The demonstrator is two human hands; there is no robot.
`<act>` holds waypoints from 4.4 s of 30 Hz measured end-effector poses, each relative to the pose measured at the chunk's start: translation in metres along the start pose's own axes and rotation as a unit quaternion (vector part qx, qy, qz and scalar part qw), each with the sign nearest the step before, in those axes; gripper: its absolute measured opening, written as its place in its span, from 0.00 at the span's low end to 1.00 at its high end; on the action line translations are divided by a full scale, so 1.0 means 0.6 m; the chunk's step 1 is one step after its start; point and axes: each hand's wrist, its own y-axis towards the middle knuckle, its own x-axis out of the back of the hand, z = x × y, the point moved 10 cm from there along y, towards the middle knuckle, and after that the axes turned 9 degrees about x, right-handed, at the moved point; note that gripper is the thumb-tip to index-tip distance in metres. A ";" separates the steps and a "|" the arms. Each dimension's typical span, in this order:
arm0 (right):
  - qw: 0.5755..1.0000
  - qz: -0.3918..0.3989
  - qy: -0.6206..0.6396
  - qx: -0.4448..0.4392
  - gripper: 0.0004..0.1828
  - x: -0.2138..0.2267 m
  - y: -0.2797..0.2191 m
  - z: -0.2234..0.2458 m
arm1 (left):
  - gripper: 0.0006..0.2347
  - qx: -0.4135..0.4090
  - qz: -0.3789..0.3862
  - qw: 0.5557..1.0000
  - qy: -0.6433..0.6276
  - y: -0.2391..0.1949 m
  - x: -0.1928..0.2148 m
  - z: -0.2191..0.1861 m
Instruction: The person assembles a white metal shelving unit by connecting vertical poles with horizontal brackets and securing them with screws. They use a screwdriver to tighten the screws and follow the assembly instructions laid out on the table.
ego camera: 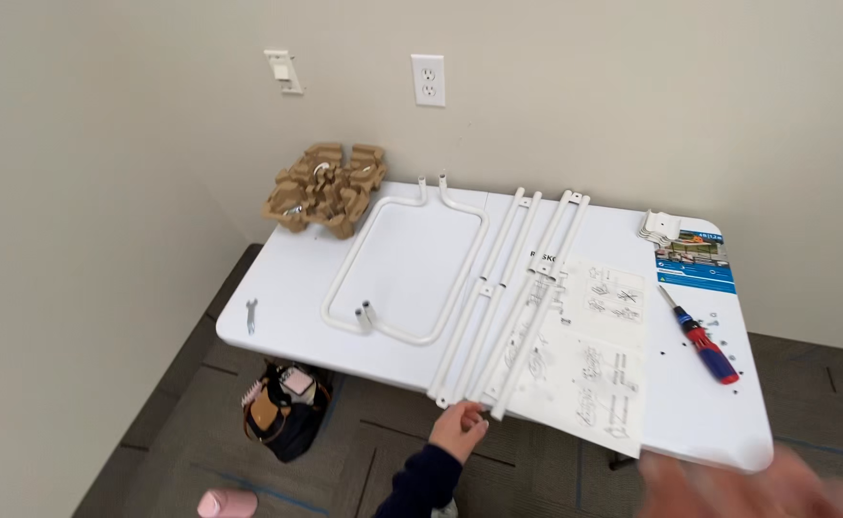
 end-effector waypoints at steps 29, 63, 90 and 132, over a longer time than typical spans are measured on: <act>0.680 0.466 0.061 -0.563 0.66 -1.056 -0.011 -0.357 | 0.43 0.067 -0.163 0.836 0.520 0.551 -0.059 -0.051; 0.474 0.020 0.514 -0.715 0.21 -0.954 0.060 -0.317 | 0.49 0.037 0.033 0.983 0.176 0.389 0.165 -0.224; 0.700 -0.160 0.620 -0.317 0.17 -0.413 0.600 -0.208 | 0.49 -0.421 -0.281 0.862 0.006 0.122 0.275 -0.546; 0.767 -0.089 0.570 -0.283 0.17 -0.286 0.704 -0.082 | 0.50 -0.450 -0.338 0.825 -0.050 0.069 0.328 -0.544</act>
